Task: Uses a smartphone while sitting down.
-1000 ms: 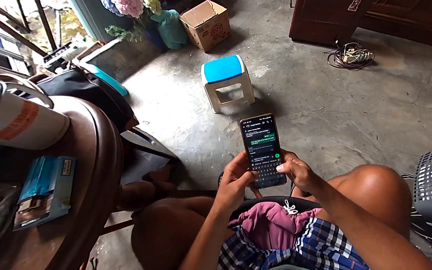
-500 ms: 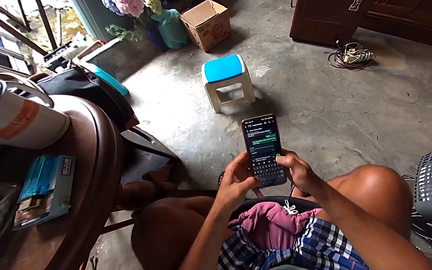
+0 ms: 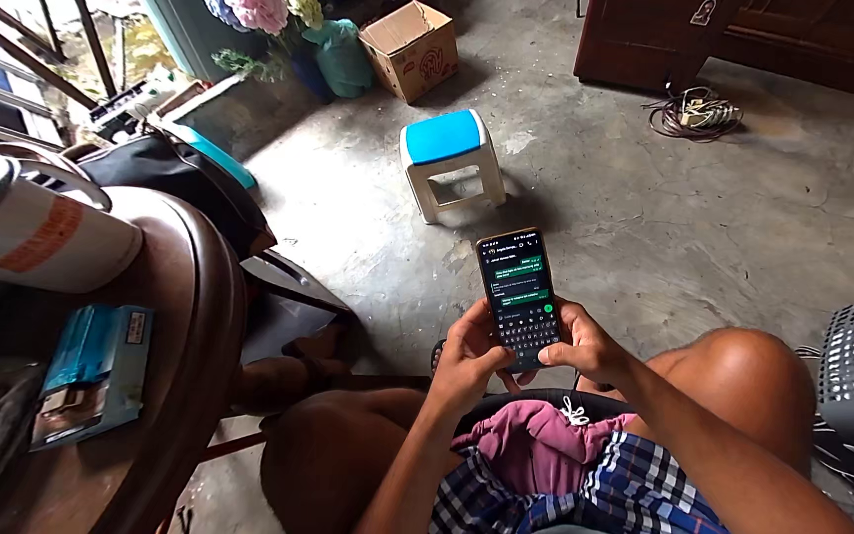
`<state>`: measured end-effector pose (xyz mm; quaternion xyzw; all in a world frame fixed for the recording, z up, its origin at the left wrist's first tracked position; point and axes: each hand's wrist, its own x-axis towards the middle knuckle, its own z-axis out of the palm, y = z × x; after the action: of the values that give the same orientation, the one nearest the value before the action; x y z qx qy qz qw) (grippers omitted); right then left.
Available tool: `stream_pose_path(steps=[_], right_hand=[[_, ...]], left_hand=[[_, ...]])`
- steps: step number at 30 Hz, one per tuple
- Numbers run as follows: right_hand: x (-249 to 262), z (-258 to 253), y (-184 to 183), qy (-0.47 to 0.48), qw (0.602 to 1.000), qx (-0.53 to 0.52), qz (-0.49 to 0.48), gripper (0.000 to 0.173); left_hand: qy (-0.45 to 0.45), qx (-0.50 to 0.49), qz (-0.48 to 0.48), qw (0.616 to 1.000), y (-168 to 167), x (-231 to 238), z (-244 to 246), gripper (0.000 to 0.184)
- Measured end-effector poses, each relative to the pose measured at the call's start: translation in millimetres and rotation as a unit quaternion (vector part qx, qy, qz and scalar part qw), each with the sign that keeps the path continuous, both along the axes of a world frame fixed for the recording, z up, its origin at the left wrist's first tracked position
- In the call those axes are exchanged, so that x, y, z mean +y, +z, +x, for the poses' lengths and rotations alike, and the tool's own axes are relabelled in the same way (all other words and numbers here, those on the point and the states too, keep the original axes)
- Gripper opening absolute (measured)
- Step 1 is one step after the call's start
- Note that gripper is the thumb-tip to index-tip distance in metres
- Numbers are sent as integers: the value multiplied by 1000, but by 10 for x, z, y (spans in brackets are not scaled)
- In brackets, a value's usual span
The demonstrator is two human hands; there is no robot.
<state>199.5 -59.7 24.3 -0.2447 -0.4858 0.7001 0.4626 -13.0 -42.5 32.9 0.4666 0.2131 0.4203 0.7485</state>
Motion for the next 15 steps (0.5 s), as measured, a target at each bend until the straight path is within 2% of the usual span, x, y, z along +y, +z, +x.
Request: stream_pose_path(steps=[8,15], right_hand=[[1,3,-6,-2,1000,3,4,53],[39,25,-81,31,997,67,4,49]], left_hand=[[-2,-10,-11,1000,2,1,-1,50],[-9,-49,-49,998,16,27,-23,50]])
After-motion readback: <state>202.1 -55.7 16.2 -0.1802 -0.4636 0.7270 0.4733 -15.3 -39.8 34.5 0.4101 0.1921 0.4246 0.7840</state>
